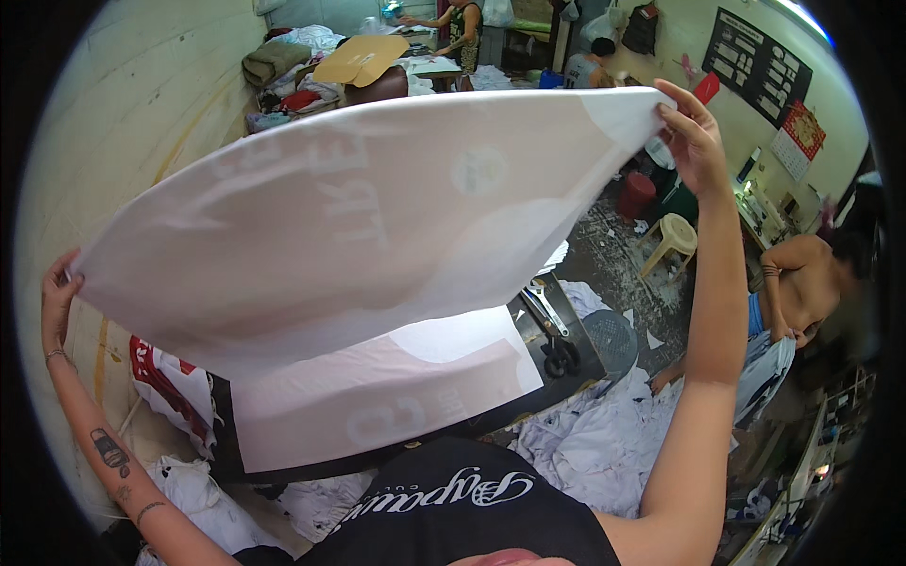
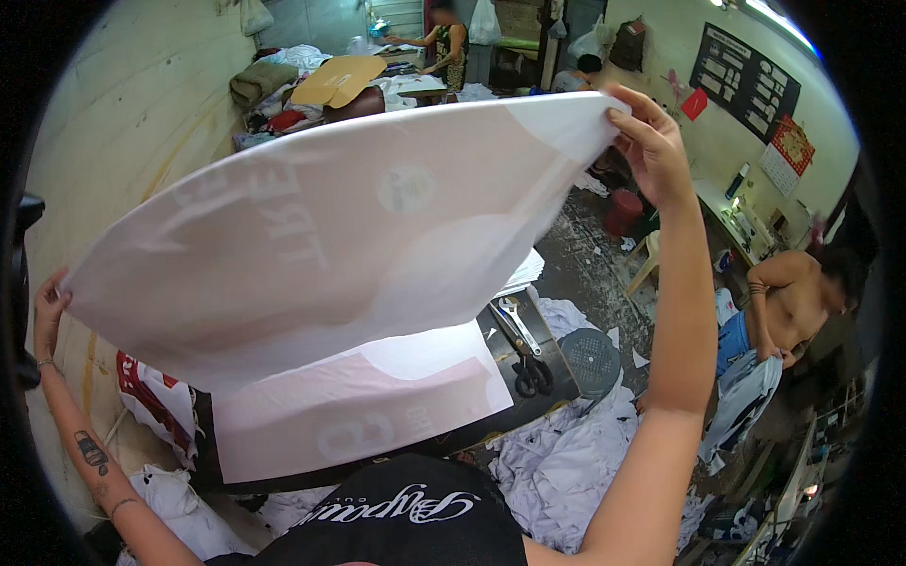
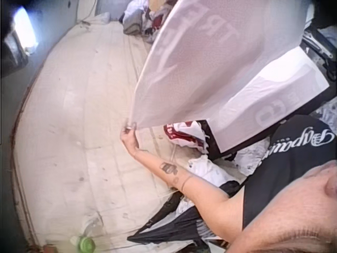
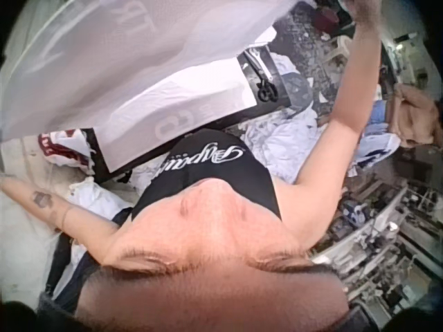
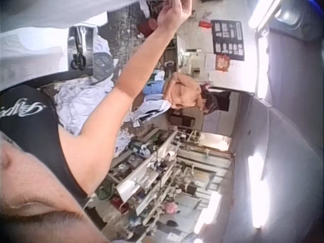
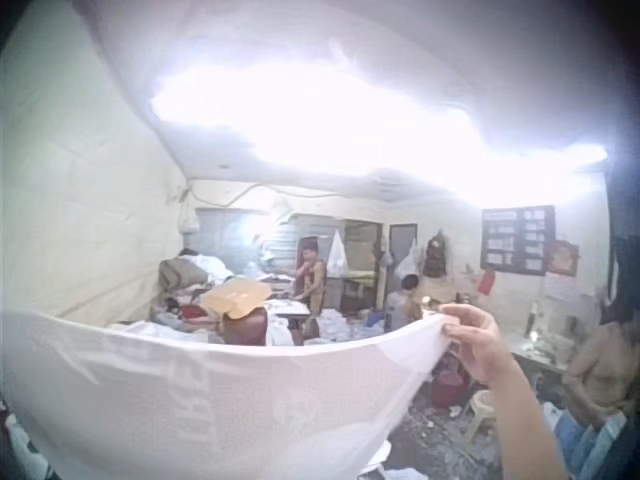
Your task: The person cuts white fabric pieces using shears on a table, then places them on top of red and white jerseys. The person repeats this process with multiple fabric pieces and jerseys.
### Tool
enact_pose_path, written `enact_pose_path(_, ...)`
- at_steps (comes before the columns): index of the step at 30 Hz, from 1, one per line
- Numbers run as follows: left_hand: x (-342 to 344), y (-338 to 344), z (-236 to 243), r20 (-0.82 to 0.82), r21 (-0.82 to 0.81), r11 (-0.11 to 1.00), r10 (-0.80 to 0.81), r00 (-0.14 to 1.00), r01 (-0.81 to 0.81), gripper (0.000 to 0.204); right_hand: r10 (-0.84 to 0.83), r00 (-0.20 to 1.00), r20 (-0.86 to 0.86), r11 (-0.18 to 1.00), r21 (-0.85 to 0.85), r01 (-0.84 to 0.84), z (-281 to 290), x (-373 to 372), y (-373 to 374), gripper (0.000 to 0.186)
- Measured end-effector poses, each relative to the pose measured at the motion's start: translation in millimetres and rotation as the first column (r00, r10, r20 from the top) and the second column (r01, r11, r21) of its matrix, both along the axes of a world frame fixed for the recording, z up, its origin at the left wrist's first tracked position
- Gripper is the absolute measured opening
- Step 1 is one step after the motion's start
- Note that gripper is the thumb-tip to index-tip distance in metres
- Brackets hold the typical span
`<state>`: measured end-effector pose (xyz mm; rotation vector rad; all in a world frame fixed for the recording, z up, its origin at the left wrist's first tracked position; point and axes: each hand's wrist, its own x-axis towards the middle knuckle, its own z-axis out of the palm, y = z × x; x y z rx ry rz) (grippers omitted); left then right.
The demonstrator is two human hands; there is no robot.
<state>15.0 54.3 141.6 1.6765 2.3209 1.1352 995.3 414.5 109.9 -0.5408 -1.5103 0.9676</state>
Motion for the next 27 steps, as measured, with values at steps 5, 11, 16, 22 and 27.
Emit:
enact_pose_path(5, -31.0, 5.3, 0.3, -0.204, 0.030, 0.919, 0.391, 0.898, -0.393, 0.042, -0.313, 0.832, 0.459, 0.906, 0.406, 0.117, 33.1, 0.4, -5.2, 0.019)
enact_pose_path(11, -48.0, -0.9, 19.4, -0.359, -0.030, 0.956, 0.262, 0.896, -0.292, 0.034, -0.221, 0.751, 0.622, 0.935, 0.353, -0.018, 66.4, -15.3, -17.4, 0.023)
enact_pose_path(16, -43.0, -21.7, 26.6, -0.355, -0.032, 0.992, 0.101, 0.929, -0.120, 0.022, -0.261, 0.803, 0.536, 0.917, 0.399, 0.032, 86.1, -20.0, -35.1, 0.020)
enact_pose_path(22, -40.1, -21.8, 11.3, -0.346, -0.010, 0.973, 0.214, 0.914, -0.231, 0.027, -0.325, 0.749, 0.578, 0.937, 0.304, 0.172, 103.5, -8.3, -33.2, 0.017)
enact_pose_path(27, -17.7, 19.2, -28.6, -0.235, -0.066, 0.968, 0.222, 0.946, -0.244, 0.030, -0.295, 0.745, 0.599, 0.919, 0.392, 0.048, 76.0, -15.0, 19.9, 0.024)
